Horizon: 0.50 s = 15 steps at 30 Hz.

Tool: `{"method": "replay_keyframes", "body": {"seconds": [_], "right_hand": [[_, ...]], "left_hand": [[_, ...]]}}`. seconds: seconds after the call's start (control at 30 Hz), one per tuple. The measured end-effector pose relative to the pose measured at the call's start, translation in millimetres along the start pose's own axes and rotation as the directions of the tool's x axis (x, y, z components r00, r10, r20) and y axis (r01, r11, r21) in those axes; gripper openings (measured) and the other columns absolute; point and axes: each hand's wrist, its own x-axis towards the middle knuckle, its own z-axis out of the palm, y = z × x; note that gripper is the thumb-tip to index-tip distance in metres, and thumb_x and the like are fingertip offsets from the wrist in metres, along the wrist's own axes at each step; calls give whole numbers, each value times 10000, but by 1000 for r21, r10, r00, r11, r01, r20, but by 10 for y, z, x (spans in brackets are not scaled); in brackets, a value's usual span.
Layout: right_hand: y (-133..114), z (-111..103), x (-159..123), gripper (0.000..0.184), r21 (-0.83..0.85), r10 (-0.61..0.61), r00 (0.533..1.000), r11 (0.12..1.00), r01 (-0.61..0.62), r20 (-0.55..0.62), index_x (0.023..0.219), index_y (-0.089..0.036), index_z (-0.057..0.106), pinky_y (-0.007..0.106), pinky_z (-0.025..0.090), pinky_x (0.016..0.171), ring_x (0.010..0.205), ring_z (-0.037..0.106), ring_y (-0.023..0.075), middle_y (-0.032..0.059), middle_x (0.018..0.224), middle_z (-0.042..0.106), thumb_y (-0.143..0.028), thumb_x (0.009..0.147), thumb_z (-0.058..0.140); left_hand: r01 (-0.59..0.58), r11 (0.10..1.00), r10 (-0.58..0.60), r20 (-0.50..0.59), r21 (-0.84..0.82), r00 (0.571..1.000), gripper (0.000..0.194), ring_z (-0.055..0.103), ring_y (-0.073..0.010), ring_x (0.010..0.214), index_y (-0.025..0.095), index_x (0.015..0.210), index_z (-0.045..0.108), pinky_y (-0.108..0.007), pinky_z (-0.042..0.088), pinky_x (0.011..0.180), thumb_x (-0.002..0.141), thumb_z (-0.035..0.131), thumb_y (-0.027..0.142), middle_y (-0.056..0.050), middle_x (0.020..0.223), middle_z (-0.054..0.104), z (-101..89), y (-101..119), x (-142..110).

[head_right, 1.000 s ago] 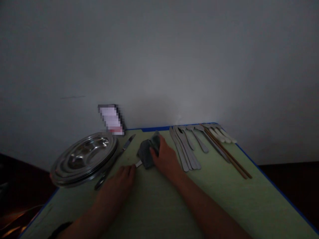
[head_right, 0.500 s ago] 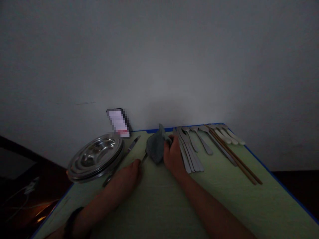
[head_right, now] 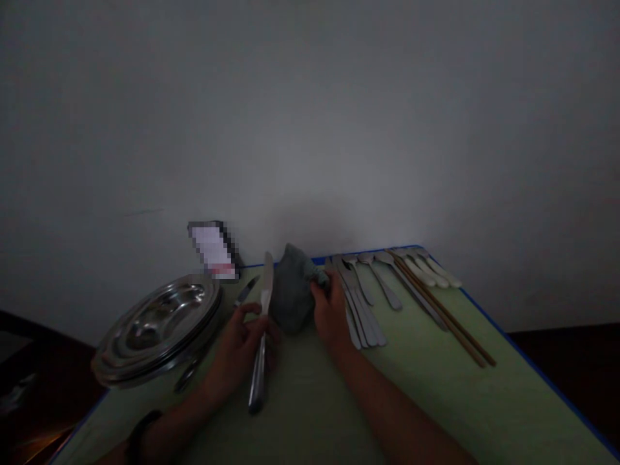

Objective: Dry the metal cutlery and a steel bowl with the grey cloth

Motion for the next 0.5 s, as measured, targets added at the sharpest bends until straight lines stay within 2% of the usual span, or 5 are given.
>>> {"method": "replay_keyframes", "body": {"seconds": [0.13, 0.23, 0.3, 0.4, 0.5], "right_hand": [[8, 24, 20, 307, 195, 86, 963, 971, -138, 255, 749, -195, 594, 327, 470, 694, 763, 608, 210, 41, 714, 638, -439, 781, 410], [-10, 41, 54, 505, 160, 193, 936, 956, -248, 293, 688, -189, 619, 344, 478, 668, 747, 632, 224, 75, 661, 654, -474, 843, 232], [-30, 49, 59, 423, 60, 207, 944, 971, -230, 257, 690, -192, 633, 343, 477, 694, 790, 635, 230, 79, 704, 673, -441, 820, 317], [-49, 65, 29, 201, -32, 113, 954, 994, -109, 276, 768, -200, 636, 330, 479, 738, 824, 632, 212, 57, 813, 688, -315, 725, 477], [-52, 86, -4, 176, -44, 59, 946, 998, -48, 320, 838, -210, 615, 309, 491, 752, 815, 638, 180, 40, 849, 685, -257, 716, 497]], "left_hand": [[-50, 987, 50, 3, 154, 999, 176, 484, -103, 400, 250, 844, 298, -205, 383, 381, 863, 434, 362, 95, 583, 522, 27, 11, 139], [-109, 954, 107, 22, 278, 994, 129, 499, -120, 488, 238, 825, 333, -226, 397, 457, 873, 409, 330, 78, 581, 497, -8, 4, 179], [-149, 925, 137, 59, 350, 989, 121, 498, -129, 535, 232, 811, 360, -239, 402, 496, 874, 407, 325, 63, 603, 487, -40, -16, 183], [-199, 889, 170, 106, 413, 980, 101, 497, -138, 565, 226, 822, 389, -251, 401, 515, 872, 403, 313, 44, 651, 491, -77, -51, 171], [-237, 861, 181, 165, 450, 970, 35, 515, -142, 604, 224, 837, 396, -255, 414, 544, 864, 376, 233, 25, 703, 522, -93, -63, 130]]}}
